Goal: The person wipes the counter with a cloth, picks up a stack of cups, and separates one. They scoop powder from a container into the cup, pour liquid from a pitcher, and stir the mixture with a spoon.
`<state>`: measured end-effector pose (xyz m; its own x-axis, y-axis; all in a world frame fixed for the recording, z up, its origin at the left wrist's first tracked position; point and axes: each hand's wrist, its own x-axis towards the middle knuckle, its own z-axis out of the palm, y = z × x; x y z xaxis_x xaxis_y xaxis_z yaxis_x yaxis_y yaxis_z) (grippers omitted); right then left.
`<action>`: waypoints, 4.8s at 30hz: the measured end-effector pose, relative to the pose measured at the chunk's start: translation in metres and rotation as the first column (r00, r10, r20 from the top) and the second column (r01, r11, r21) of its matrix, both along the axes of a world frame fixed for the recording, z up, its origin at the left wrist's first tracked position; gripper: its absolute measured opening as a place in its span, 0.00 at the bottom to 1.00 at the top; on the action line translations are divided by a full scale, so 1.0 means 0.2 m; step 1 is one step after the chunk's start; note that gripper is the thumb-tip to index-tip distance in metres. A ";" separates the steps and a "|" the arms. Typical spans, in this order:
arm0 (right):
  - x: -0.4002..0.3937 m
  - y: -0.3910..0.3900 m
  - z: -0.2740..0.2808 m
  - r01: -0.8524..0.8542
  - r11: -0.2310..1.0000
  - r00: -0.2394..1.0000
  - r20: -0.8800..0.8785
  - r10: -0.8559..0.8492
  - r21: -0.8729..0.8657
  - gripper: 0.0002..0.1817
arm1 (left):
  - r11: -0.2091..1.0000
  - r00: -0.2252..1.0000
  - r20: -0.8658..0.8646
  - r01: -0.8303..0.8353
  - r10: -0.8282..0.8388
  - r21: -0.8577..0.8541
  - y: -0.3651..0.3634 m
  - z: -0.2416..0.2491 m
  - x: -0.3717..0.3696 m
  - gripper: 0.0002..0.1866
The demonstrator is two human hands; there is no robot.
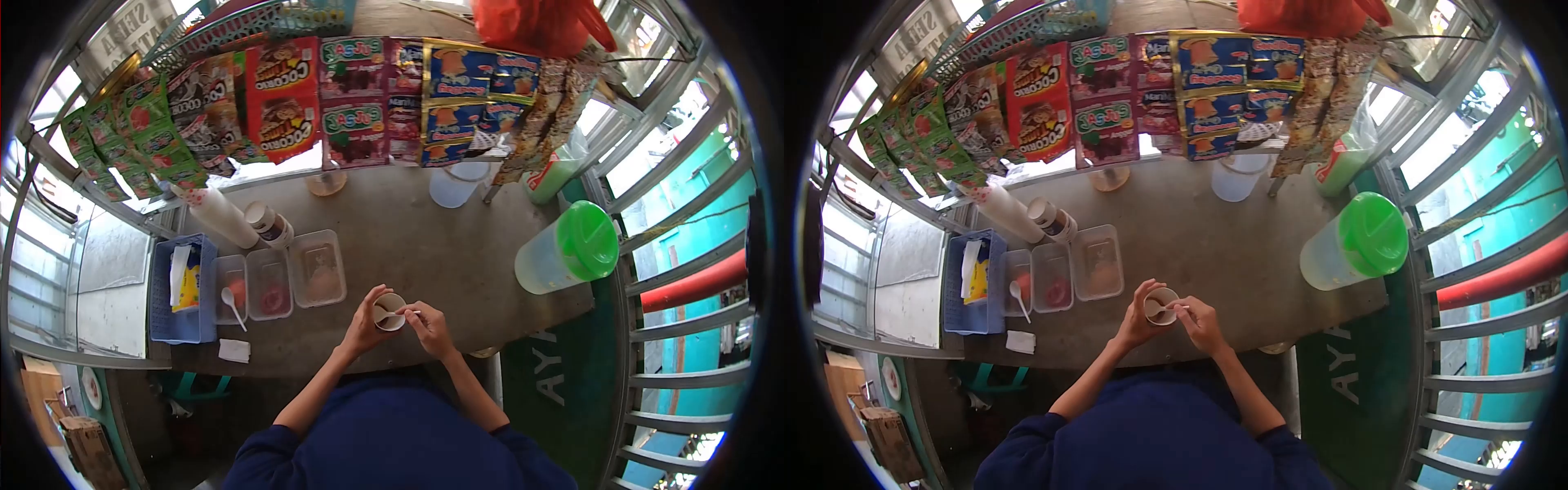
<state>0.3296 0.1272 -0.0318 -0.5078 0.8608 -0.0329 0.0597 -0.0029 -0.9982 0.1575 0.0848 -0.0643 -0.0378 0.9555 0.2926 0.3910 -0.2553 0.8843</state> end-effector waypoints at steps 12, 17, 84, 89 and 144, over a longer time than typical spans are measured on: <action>-0.11 0.06 0.08 -0.364 0.688 0.894 0.444 0.068 0.627 0.05 | 0.993 0.998 -0.019 -0.054 0.057 0.102 -0.06 -0.15 -0.09 0.55; -0.08 0.09 0.07 -0.448 0.668 0.865 0.477 0.156 0.594 0.06 | 0.993 0.994 0.018 -0.109 0.108 0.036 -0.04 -0.15 -0.09 0.52; -0.05 0.16 0.14 -0.429 0.746 0.879 0.426 0.214 0.509 0.08 | 0.989 0.983 -0.107 -0.146 0.148 0.023 -0.01 -0.14 -0.04 0.38; -0.02 0.18 0.22 -0.415 0.752 0.877 0.447 0.180 0.513 0.07 | 0.989 0.983 -0.113 -0.144 0.145 0.015 -0.01 -0.16 -0.04 0.38; -0.13 0.14 0.17 -0.325 0.764 0.905 0.417 0.080 0.557 0.07 | 0.996 0.992 -0.090 -0.086 0.089 0.035 -0.02 -0.20 -0.08 0.38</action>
<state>0.3045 0.1554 0.0031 -0.7301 0.6382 0.2443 0.3285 0.6412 -0.6935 0.1409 0.0803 -0.1034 -0.0923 0.9400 0.3283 0.4916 -0.2437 0.8360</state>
